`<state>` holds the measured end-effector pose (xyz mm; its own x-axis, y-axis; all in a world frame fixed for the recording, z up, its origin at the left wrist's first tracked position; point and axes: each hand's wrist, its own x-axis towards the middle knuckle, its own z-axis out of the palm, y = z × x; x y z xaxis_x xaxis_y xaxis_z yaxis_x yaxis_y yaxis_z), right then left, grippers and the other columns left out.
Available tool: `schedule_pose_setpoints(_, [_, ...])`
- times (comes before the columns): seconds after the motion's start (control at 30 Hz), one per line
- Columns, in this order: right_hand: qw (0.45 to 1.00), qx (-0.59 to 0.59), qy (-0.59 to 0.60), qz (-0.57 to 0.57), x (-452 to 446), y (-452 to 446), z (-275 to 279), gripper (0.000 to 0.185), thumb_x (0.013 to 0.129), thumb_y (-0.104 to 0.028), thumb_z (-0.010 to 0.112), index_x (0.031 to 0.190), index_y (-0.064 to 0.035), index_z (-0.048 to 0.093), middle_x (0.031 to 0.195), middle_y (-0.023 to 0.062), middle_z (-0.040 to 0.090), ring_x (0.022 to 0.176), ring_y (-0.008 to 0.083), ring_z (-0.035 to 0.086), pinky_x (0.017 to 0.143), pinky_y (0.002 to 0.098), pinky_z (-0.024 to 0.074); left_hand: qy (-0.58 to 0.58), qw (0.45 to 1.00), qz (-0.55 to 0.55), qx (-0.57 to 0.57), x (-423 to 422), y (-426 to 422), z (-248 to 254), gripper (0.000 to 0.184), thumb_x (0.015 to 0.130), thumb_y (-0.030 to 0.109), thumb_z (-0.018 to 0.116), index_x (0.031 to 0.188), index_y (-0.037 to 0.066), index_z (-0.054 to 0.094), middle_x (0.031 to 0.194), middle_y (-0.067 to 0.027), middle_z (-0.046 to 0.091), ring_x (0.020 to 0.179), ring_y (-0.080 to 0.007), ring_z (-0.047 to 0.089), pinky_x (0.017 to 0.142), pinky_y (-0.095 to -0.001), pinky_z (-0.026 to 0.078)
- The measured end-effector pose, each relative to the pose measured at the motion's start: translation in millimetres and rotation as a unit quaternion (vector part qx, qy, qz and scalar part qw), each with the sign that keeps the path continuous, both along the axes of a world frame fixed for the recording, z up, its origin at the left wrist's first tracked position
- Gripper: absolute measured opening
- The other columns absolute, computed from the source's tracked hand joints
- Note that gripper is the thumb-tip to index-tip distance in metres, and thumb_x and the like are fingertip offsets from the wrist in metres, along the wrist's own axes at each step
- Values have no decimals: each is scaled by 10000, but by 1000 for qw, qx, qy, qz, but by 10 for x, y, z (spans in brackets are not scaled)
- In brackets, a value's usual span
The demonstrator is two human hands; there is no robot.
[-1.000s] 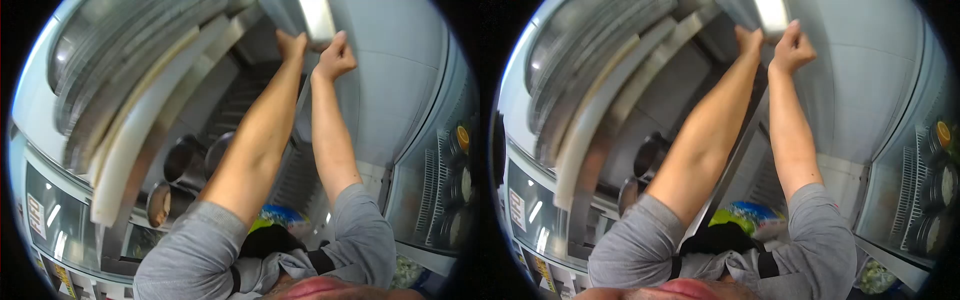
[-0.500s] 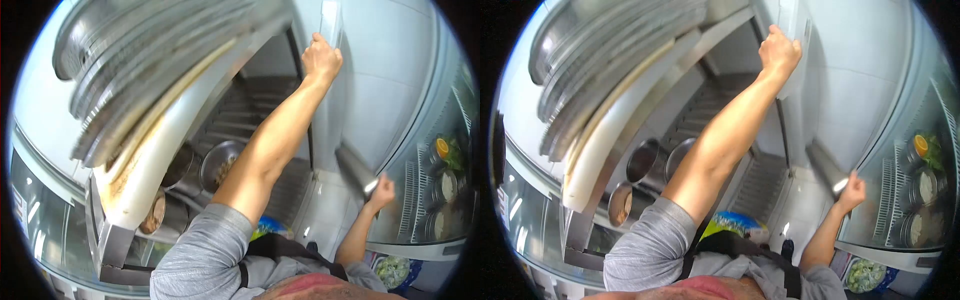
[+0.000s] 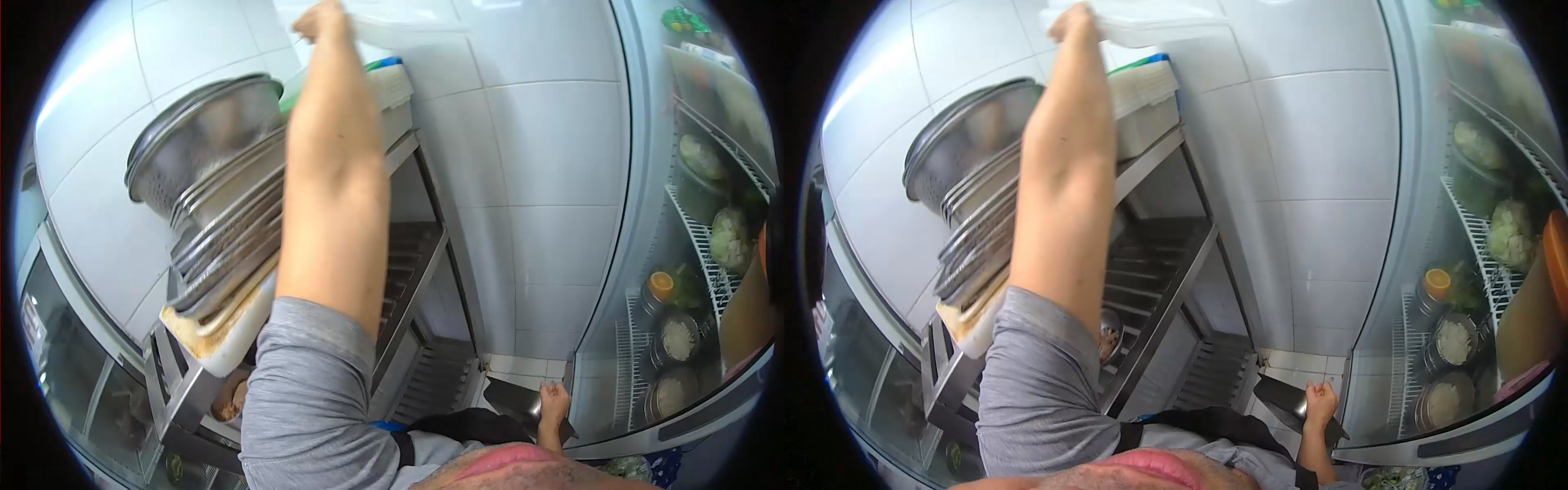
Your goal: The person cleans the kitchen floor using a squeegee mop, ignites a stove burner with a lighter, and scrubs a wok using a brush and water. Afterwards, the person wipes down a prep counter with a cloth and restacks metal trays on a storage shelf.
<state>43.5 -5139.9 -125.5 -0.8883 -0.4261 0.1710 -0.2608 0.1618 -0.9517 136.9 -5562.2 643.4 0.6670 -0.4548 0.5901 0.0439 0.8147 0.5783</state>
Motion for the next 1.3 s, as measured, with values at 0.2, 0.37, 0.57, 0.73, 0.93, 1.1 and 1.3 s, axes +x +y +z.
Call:
schedule_pose_setpoints(0.2, [999,13,-15,-37,-165,218,157,283,714,-176,724,610,-6,524,493,87,521,438,180,481,476,332,392,80,946,-12,315,813,252,903,979,720,67,636,1437,38,-30,1200,-235,497,962,-408,590,758,-500,522])
schedule_pose_setpoints(0.37, [999,-8,-49,-19,-304,225,230,287,750,-166,709,625,-2,510,499,66,520,452,128,462,464,303,374,-399,802,207,395,1273,-415,687,801,785,249,559,1429,36,135,1400,-274,257,1203,-485,379,963,-536,372])
schedule_pose_setpoints(0.57, [997,-13,-76,-3,-383,249,169,277,770,-124,687,625,-3,484,512,25,468,477,93,396,460,278,338,-352,786,394,322,915,-165,96,594,867,386,374,1352,43,388,1454,-244,194,1330,-460,184,1059,-597,167])
schedule_pose_setpoints(0.73, [999,-25,-29,16,-381,257,48,259,762,-112,686,629,-3,493,510,33,478,475,95,415,456,282,341,-627,664,331,238,504,348,-219,551,862,465,372,1369,250,394,1472,-95,252,1381,-321,149,1047,-662,95])
schedule_pose_setpoints(0.93, [997,-2,-54,61,-358,245,-110,257,767,-124,679,628,0,501,511,26,479,473,95,415,459,280,342,-706,572,324,263,424,455,-606,468,781,110,437,1236,95,546,1404,-122,375,1382,-287,170,1057,-647,114])
schedule_pose_setpoints(1.1, [994,6,-83,76,-295,218,-275,269,763,-124,686,622,-1,492,515,30,490,473,85,415,460,264,342,-710,557,342,261,449,383,-711,464,814,183,423,1259,108,527,1417,-104,363,1380,-273,175,1052,-660,109])
schedule_pose_setpoints(1.3, [994,-4,-56,99,-31,167,-290,250,745,-118,702,652,19,514,554,57,526,512,100,470,502,266,391,-734,548,394,69,251,655,-1066,530,871,447,455,1295,132,488,1370,-102,424,1354,-268,241,1003,-678,210])
